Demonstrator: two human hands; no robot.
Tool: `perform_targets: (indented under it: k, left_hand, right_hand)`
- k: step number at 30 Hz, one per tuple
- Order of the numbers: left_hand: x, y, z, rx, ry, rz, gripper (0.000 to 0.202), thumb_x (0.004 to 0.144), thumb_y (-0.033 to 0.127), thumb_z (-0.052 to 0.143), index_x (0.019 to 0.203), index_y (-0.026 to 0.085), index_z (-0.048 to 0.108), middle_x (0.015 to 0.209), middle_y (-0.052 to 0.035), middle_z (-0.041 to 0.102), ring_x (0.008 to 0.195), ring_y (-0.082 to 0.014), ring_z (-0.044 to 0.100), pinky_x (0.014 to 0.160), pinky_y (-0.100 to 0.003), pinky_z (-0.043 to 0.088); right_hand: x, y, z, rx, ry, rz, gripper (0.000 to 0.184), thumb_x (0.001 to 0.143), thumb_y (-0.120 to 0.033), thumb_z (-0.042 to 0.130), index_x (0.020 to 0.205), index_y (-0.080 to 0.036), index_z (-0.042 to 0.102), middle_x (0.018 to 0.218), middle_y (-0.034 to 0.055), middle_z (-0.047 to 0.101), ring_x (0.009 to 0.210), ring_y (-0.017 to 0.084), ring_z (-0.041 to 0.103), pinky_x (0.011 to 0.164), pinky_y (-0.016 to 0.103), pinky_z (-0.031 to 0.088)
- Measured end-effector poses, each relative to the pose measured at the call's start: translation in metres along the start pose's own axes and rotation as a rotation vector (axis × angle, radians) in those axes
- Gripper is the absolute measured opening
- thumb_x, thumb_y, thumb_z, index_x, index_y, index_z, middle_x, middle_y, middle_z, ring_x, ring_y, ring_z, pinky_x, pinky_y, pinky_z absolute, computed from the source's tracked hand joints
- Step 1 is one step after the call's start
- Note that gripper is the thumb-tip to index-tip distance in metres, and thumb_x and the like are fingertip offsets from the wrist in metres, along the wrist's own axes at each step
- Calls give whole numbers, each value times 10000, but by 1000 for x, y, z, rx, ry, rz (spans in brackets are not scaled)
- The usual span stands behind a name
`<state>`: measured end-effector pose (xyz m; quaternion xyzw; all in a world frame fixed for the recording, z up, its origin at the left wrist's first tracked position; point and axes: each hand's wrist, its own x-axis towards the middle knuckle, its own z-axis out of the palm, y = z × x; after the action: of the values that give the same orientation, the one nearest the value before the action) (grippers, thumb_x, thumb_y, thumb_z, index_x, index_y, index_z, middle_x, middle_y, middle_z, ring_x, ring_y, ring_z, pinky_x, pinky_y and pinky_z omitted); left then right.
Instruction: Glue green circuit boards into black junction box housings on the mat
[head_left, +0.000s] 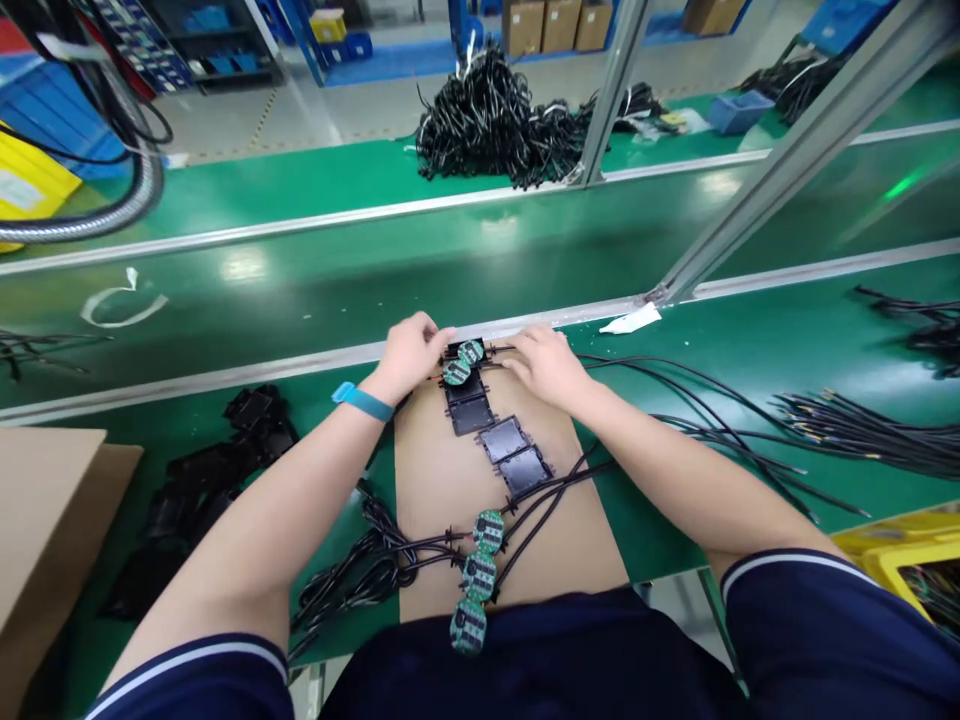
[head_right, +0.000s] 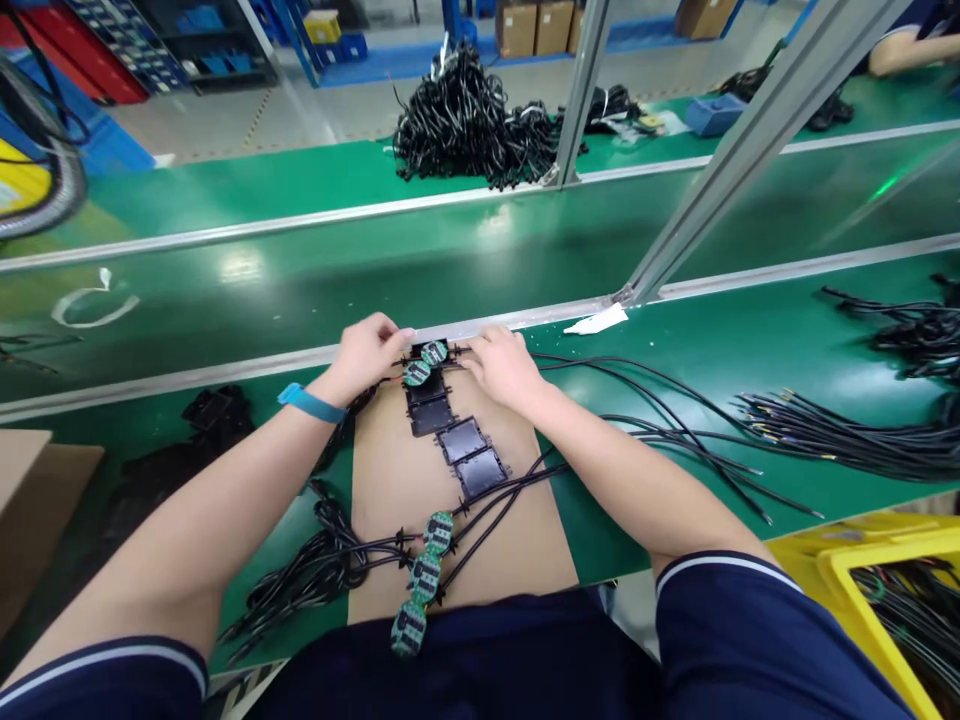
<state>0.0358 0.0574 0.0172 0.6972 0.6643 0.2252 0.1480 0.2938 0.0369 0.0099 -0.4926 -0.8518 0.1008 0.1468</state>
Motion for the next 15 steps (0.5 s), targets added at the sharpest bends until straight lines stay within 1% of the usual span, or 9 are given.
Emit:
perform_targets:
  k: [2, 3, 4, 6, 8, 9, 10, 12, 15]
  left_hand:
    - [-29, 2, -25, -23, 53, 39, 353, 929, 507, 545, 895, 170, 641, 815, -40, 673, 745, -178, 583, 714, -283, 439]
    - [-48, 4, -36, -38, 29, 61, 360, 942, 506, 527, 896, 170, 649, 795, -30, 666, 728, -171, 578, 701, -277, 438]
    - [-69, 6, -45, -62, -41, 89, 368, 951, 506, 517, 879, 174, 659, 770, -23, 659, 712, -167, 575, 690, -275, 438]
    - [-114, 11, -54, -169, -294, 167, 352, 956, 491, 531, 890, 183, 688, 809, -26, 684, 747, -169, 605, 706, -273, 458]
    - [-154, 19, -50, -302, -557, 201, 301, 942, 473, 591, 984, 197, 703, 917, -36, 718, 830, -177, 646, 758, -274, 486]
    - [-171, 24, -44, -348, -654, 203, 300, 918, 471, 639, 1044, 206, 698, 967, -42, 721, 868, -183, 655, 787, -279, 496]
    - [-185, 28, -35, -372, -712, 207, 329, 886, 469, 690, 1094, 215, 687, 1000, -46, 718, 899, -192, 656, 810, -289, 501]
    - [-206, 35, -16, -366, -727, 229, 382, 819, 456, 772, 1107, 226, 672, 994, -47, 698, 923, -209, 639, 834, -315, 500]
    - [-223, 39, 7, -321, -621, 254, 270, 801, 373, 803, 940, 214, 634, 902, -30, 646, 896, -211, 604, 805, -325, 486]
  right_hand:
    - [-31, 5, -13, 75, -81, -76, 287, 992, -369, 554, 1150, -184, 707, 1155, 139, 686, 1103, 296, 571, 941, 423, 401]
    - [-48, 8, -20, 123, -141, -118, 271, 987, -378, 567, 1108, -185, 714, 1116, 127, 701, 1066, 283, 589, 934, 416, 407]
    - [-65, 11, -25, 178, -200, -157, 260, 980, -391, 586, 1075, -187, 716, 1085, 116, 711, 1038, 269, 602, 932, 405, 411]
    - [-97, 14, -31, 292, -298, -221, 262, 957, -426, 629, 1051, -194, 708, 1067, 99, 719, 1014, 247, 618, 935, 385, 416]
    - [-121, 14, -30, 356, -355, -248, 271, 936, -443, 663, 1047, -197, 696, 1063, 92, 715, 1012, 237, 624, 931, 376, 418]
    - [-130, 12, -27, 354, -366, -253, 268, 930, -439, 674, 1040, -195, 692, 1051, 92, 711, 1012, 239, 623, 921, 377, 418]
    - [-138, 10, -24, 332, -368, -257, 257, 929, -429, 678, 1026, -191, 689, 1027, 92, 707, 1007, 243, 621, 906, 379, 417]
    - [-148, 5, -14, 262, -344, -264, 228, 937, -403, 669, 979, -180, 683, 965, 91, 695, 979, 250, 614, 868, 379, 416]
    - [-156, 0, -4, 206, -298, -283, 214, 968, -371, 624, 896, -173, 660, 882, 81, 673, 905, 238, 609, 832, 364, 425]
